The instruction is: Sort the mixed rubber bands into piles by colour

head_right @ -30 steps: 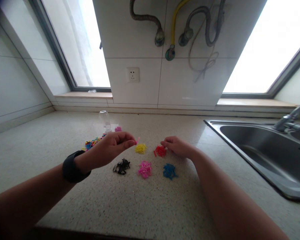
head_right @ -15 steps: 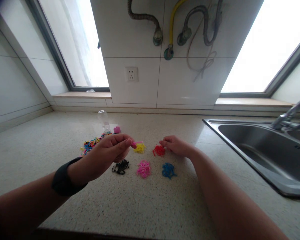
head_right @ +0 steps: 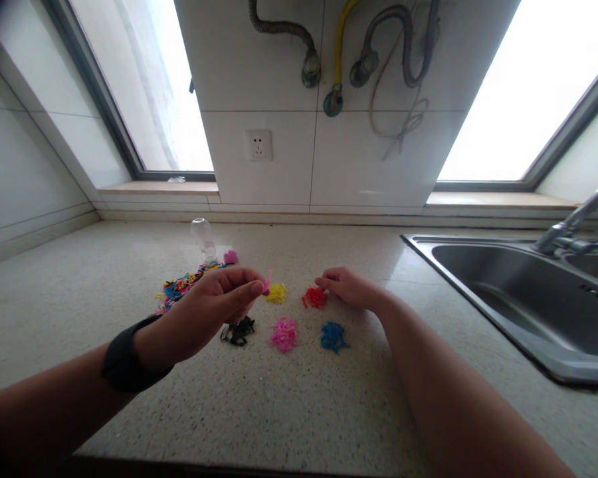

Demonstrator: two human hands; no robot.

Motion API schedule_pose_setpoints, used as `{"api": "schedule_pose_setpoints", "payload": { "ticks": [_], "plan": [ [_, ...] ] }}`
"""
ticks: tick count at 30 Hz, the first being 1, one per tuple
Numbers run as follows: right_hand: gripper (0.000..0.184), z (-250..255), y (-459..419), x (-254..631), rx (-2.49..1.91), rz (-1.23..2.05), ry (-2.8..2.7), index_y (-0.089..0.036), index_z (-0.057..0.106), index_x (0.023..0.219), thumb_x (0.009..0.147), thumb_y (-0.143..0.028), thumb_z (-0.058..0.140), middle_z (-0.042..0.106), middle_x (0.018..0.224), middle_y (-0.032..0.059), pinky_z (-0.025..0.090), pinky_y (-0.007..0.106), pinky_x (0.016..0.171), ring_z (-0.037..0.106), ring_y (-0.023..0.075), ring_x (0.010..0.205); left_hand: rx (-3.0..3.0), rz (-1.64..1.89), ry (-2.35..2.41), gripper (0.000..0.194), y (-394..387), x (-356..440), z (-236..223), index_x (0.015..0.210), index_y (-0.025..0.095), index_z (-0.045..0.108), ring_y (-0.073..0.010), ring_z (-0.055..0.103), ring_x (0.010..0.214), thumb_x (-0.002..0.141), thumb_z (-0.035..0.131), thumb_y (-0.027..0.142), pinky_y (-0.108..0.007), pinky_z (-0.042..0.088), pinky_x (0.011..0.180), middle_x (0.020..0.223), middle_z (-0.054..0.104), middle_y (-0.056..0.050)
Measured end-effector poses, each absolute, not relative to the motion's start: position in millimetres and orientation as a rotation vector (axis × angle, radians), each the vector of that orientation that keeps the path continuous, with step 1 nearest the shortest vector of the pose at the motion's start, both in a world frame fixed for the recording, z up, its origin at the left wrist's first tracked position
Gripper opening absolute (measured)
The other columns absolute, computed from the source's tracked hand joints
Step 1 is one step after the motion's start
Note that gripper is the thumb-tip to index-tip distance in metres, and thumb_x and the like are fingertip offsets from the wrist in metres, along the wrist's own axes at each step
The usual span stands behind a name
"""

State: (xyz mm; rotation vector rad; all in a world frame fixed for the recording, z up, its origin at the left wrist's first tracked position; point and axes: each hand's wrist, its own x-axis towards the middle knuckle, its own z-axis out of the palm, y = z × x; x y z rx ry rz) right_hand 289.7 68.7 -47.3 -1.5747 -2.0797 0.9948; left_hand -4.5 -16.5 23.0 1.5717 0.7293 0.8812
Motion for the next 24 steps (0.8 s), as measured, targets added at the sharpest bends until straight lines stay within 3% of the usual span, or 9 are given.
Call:
{"api": "schedule_pose_setpoints", "payload": {
  "ticks": [11,15,17,20,24],
  "plan": [
    [0.049,-46,68,289,-1.564,0.966,-2.097,-0.017,0.06,0.078,0.086,-0.064,0.05,0.046,0.057,-0.003,0.025,0.025,0.047,0.036,0.0093,0.049,1.747,0.805,0.811,0.034,-17,-2,14,0.087,0.014,0.065,-0.0063,0.035,0.054,0.086,0.065,0.049,-0.02,0.026,0.047,0.065,0.049,0.004],
    [0.047,-43,66,286,-1.563,0.965,-2.106,-0.017,0.06,0.079,0.086,-0.062,0.05,0.046,0.057,-0.0035,0.025,0.025,0.047,0.035,0.0093,0.049,2.029,0.682,0.888,0.035,-18,-3,4,0.091,0.018,0.068,-0.0071,0.034,0.05,0.089,0.059,0.052,-0.022,0.022,0.046,0.057,0.044,0.006],
    [0.047,-41,65,285,-1.562,0.968,-2.106,-0.016,0.06,0.081,0.086,-0.062,0.05,0.045,0.057,-0.004,0.025,0.025,0.047,0.034,0.0092,0.048,2.301,0.635,0.923,0.031,-18,-4,-1,0.092,0.02,0.07,-0.0081,0.041,0.052,0.092,0.057,0.049,-0.023,0.026,0.05,0.057,0.048,0.005],
    [0.046,-40,64,284,-1.562,0.961,-2.113,-0.017,0.06,0.079,0.087,-0.061,0.051,0.044,0.056,-0.0043,0.025,0.025,0.047,0.034,0.0091,0.049,2.657,0.559,0.936,0.025,-16,-5,-7,0.096,0.021,0.07,-0.0115,0.057,0.067,0.096,0.054,0.041,-0.027,0.037,0.062,0.075,0.065,0.001],
    [0.046,-41,65,285,-1.563,0.94,-2.128,-0.017,0.058,0.077,0.087,-0.061,0.05,0.044,0.057,-0.0042,0.026,0.025,0.047,0.035,0.0091,0.049,2.904,0.43,0.992,0.026,-11,-6,-16,0.099,0.021,0.067,-0.0152,0.065,0.077,0.1,0.046,0.037,-0.028,0.042,0.067,0.085,0.07,-0.002]
  ]
}}
